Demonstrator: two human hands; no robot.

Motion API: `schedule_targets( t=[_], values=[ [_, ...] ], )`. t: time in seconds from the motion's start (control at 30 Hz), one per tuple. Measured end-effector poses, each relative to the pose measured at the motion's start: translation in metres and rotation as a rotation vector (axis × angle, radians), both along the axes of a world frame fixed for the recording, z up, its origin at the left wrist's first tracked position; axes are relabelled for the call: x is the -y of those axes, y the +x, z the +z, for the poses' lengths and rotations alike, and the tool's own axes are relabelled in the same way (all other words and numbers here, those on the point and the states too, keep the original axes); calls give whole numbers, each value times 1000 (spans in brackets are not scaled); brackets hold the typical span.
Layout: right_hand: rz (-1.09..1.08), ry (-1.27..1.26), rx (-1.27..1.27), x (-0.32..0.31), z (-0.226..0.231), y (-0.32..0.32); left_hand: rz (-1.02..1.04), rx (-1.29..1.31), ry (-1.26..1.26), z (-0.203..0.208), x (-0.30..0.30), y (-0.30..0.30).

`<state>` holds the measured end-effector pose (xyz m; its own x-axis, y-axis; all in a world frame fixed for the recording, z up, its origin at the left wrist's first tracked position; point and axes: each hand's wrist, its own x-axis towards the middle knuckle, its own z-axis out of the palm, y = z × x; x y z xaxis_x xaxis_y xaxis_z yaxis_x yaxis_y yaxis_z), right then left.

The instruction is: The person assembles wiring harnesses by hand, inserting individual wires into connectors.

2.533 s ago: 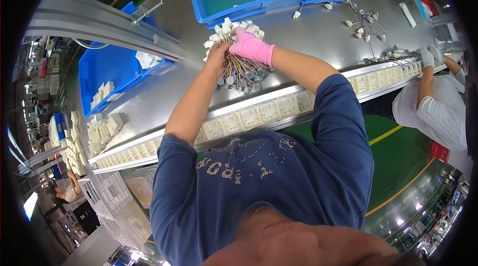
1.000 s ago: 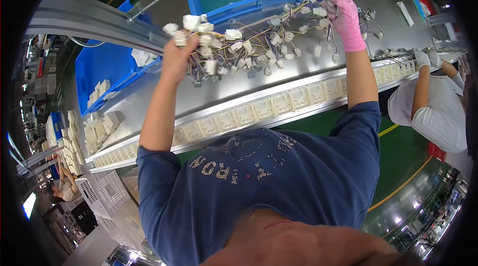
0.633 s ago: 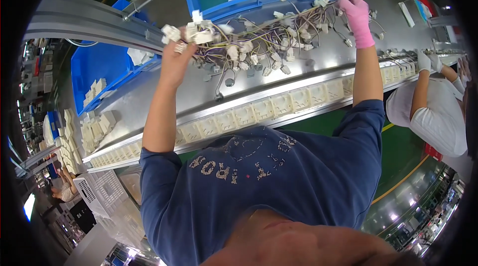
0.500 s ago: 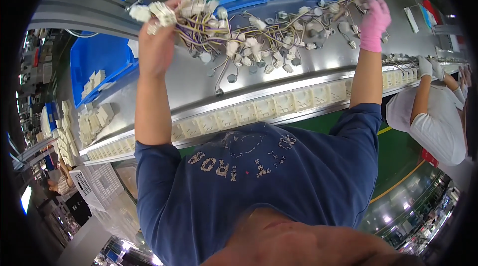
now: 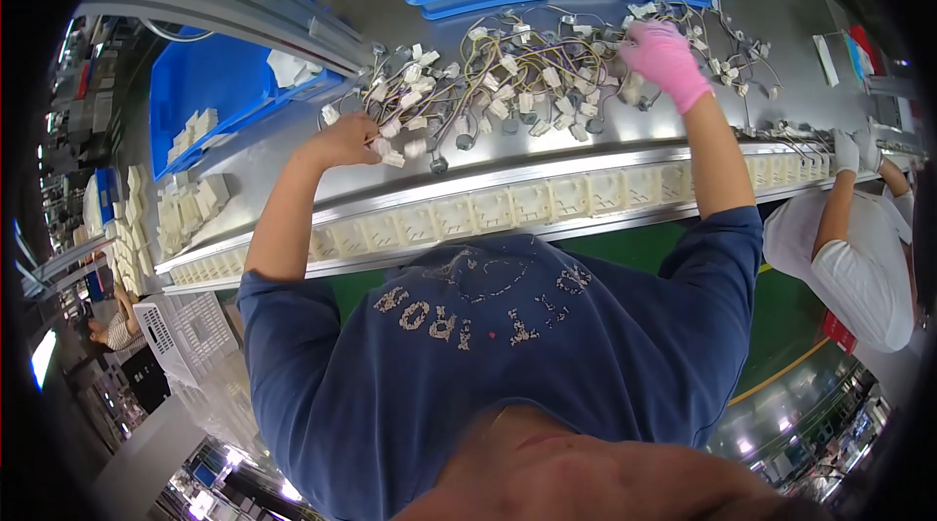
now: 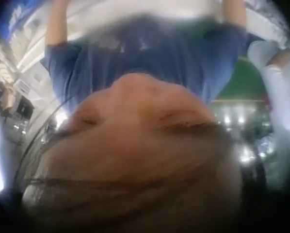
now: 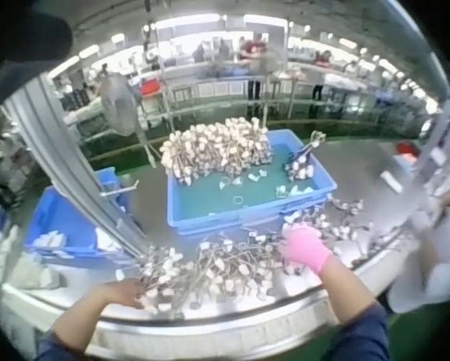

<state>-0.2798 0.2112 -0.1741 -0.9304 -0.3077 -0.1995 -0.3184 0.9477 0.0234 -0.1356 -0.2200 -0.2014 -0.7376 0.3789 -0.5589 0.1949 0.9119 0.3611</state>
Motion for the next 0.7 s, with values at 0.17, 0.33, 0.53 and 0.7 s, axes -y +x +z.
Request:
schedule_targets(
  t=[0.17,0.33,0.53,0.7],
  values=[
    [369,-208,57,94,-28,23,189,-22,-4,-1,5,-3],
    [620,88,194,131,-51,40,333,-340,-108,-53,-28,-8],
    [274,-129,133,84,-45,-11,580,-261,387,-46,-63,-42],
    [-149,-697,-184,-5,-27,-45,908,-462,911,17,-85,-68]
  ],
)
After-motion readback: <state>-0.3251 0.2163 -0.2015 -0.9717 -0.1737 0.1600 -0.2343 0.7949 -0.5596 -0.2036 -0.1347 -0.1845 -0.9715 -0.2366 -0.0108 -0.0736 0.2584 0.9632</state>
